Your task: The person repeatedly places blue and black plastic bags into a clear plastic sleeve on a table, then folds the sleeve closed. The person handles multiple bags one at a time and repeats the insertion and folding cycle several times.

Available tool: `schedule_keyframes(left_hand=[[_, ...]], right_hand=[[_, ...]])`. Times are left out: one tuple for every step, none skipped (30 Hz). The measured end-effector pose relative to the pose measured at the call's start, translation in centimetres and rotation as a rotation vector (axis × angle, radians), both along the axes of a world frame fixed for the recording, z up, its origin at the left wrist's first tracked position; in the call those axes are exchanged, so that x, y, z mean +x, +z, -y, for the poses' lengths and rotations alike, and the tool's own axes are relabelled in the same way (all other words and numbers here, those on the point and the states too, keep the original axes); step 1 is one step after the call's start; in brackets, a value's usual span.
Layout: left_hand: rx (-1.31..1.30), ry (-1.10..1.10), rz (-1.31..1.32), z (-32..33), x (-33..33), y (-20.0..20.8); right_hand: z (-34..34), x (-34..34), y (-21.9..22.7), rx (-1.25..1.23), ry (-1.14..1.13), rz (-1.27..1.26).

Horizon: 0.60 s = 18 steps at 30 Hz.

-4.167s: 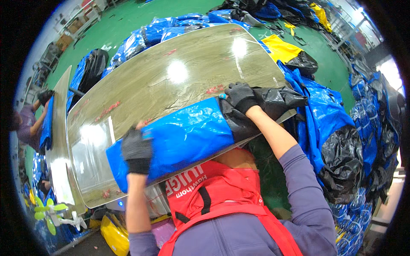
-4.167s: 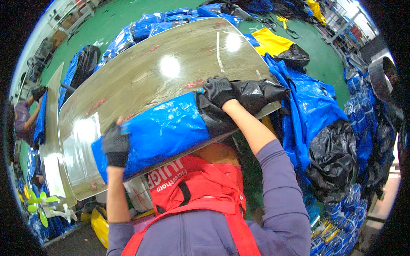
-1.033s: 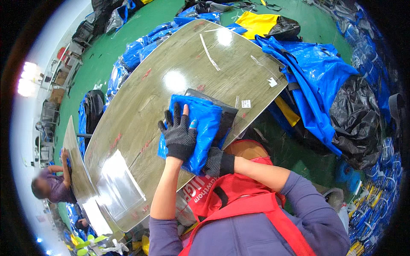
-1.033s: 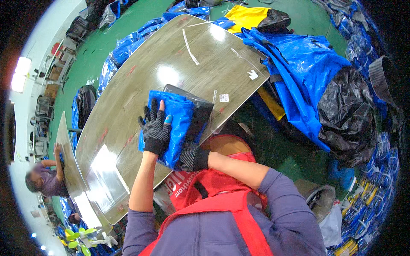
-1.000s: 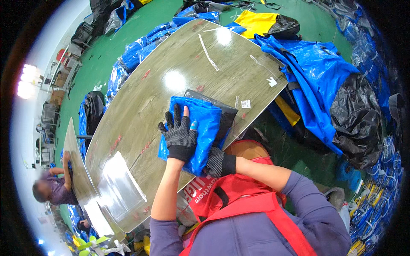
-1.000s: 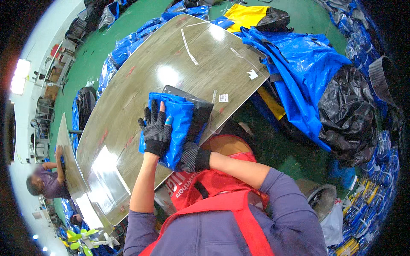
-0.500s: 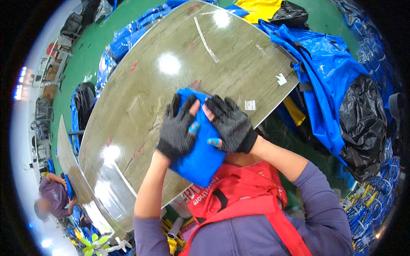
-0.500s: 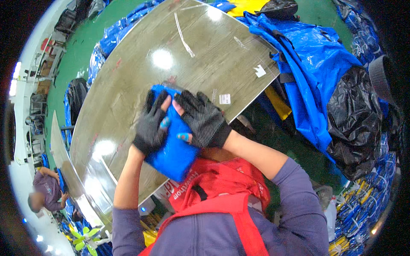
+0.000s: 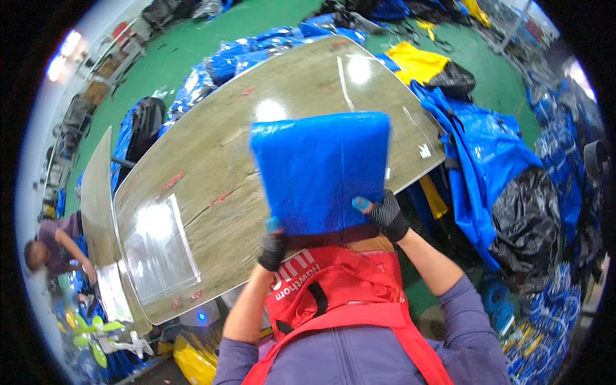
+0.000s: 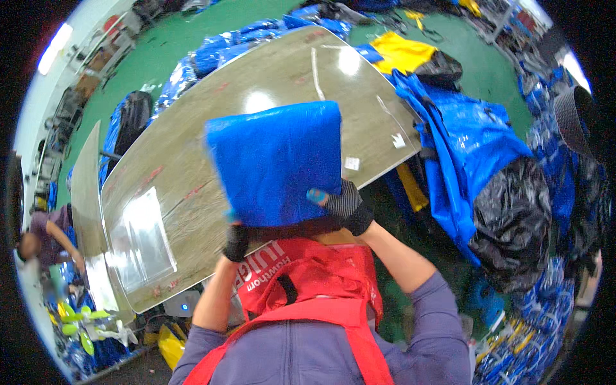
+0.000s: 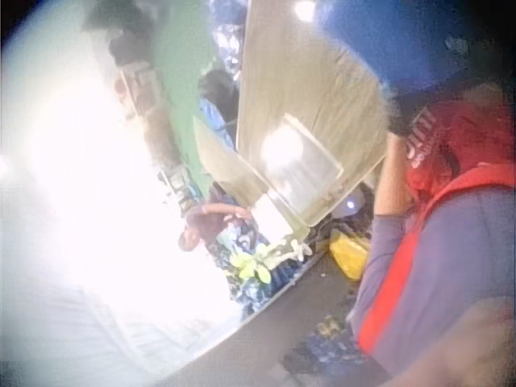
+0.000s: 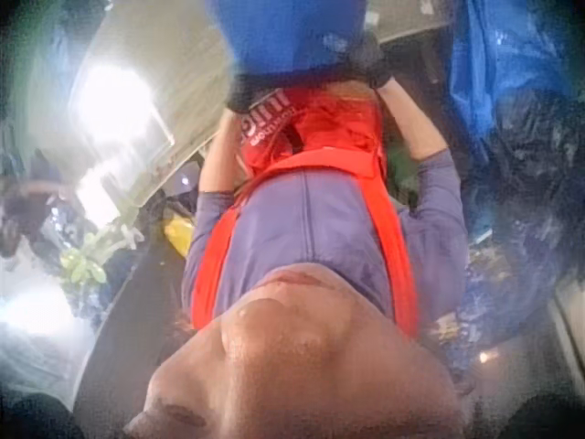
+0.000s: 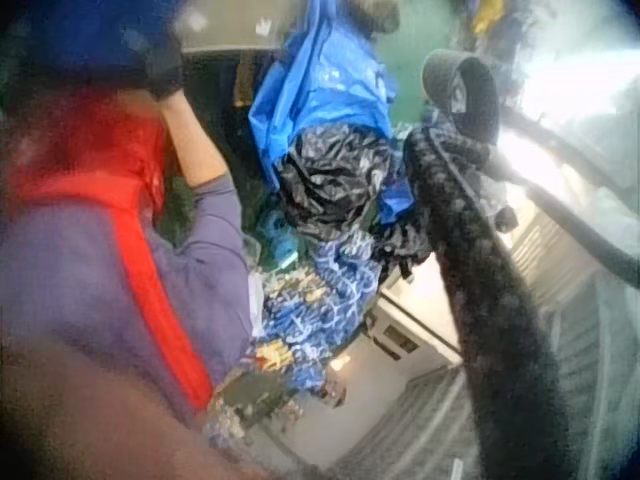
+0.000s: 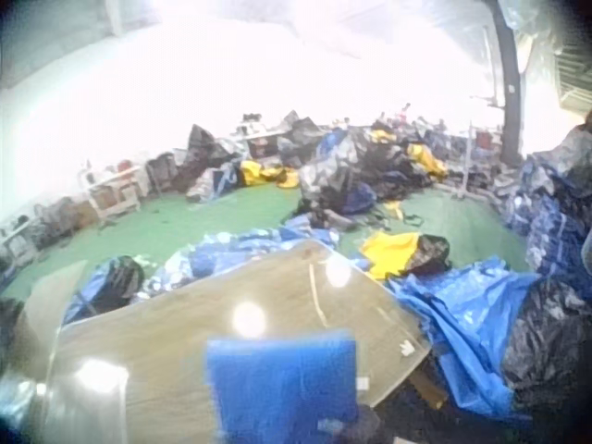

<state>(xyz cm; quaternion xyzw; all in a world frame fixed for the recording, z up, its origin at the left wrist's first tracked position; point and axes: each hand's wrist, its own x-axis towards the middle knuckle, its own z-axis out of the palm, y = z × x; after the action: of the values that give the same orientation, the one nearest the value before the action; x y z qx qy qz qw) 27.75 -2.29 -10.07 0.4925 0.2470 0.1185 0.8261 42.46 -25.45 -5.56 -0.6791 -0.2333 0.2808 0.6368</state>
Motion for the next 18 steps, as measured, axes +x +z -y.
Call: schedule_keyframes(left_hand=[[0.432, 0.001, -0.161, 1.0, -0.8, -0.1], [0.728, 0.046, -0.261, 1.4, -1.7, 0.0], [0.691, -0.037, -0.272, 1.1, -2.6, 0.1], [0.931, -0.203, -0.329, -0.4, -3.8, 0.6], [1.166, -0.437, -0.393, -3.5, -5.5, 1.4], [1.520, -0.338, -0.433, -6.5, -7.4, 1.8], [1.700, -0.125, -0.435, -10.7, -9.5, 2.2], [1.634, 0.152, -0.286, -14.9, -11.7, 2.2], [1.516, 0.328, -0.314, -18.9, -14.2, 1.8], [1.629, 0.319, -0.501, -21.9, -16.4, 1.0], [1.764, 0.478, -0.661, -24.4, -18.4, -0.1], [1.722, 0.443, -0.636, -26.3, -19.8, -1.2], [1.694, 0.490, -0.601, -27.6, -20.7, -1.9], [1.635, 0.446, -0.589, -28.2, -21.1, -2.3], [1.639, 0.547, -0.561, -27.9, -20.9, -2.6], [1.602, 0.552, -0.566, -26.9, -20.1, -2.7], [1.564, 0.628, -0.546, -25.6, -18.9, -2.2], [1.410, 0.686, -0.512, -23.6, -17.3, -1.7]], right_hand=[[-0.9, -0.2, -0.2, 0.152, -0.057, -0.139], [-1.5, -0.3, -0.4, 0.077, -0.052, -0.333], [-2.1, -0.3, -0.5, 0.091, 0.028, -0.502], [-2.5, -0.2, -0.6, 0.025, 0.060, -0.538], [-2.6, -0.1, -0.6, -0.069, 0.051, -0.563], [-2.6, 0.0, -0.6, -0.004, 0.104, -0.569], [-2.4, 0.2, -0.5, -0.052, 0.016, -0.593], [-2.2, 0.5, -0.4, -0.043, 0.099, -0.609], [-2.0, 0.7, -0.4, -0.135, 0.026, -0.627], [-1.8, 0.8, -0.3, -0.102, 0.101, -0.639], [-1.7, 1.0, -0.3, -0.105, 0.086, -0.644], [-1.6, 1.0, -0.3, -0.057, 0.130, -0.662], [-1.5, 1.0, -0.3, -0.104, 0.068, -0.621], [-1.6, 1.0, -0.5, -0.095, 0.065, -0.592], [-1.7, 0.9, -0.6, -0.090, 0.058, -0.570], [-1.8, 0.8, -0.8, -0.118, 0.056, -0.589], [-1.8, 0.8, -1.0, -0.140, 0.052, -0.607], [-1.9, 0.8, -1.1, -0.198, -0.032, -0.619]])
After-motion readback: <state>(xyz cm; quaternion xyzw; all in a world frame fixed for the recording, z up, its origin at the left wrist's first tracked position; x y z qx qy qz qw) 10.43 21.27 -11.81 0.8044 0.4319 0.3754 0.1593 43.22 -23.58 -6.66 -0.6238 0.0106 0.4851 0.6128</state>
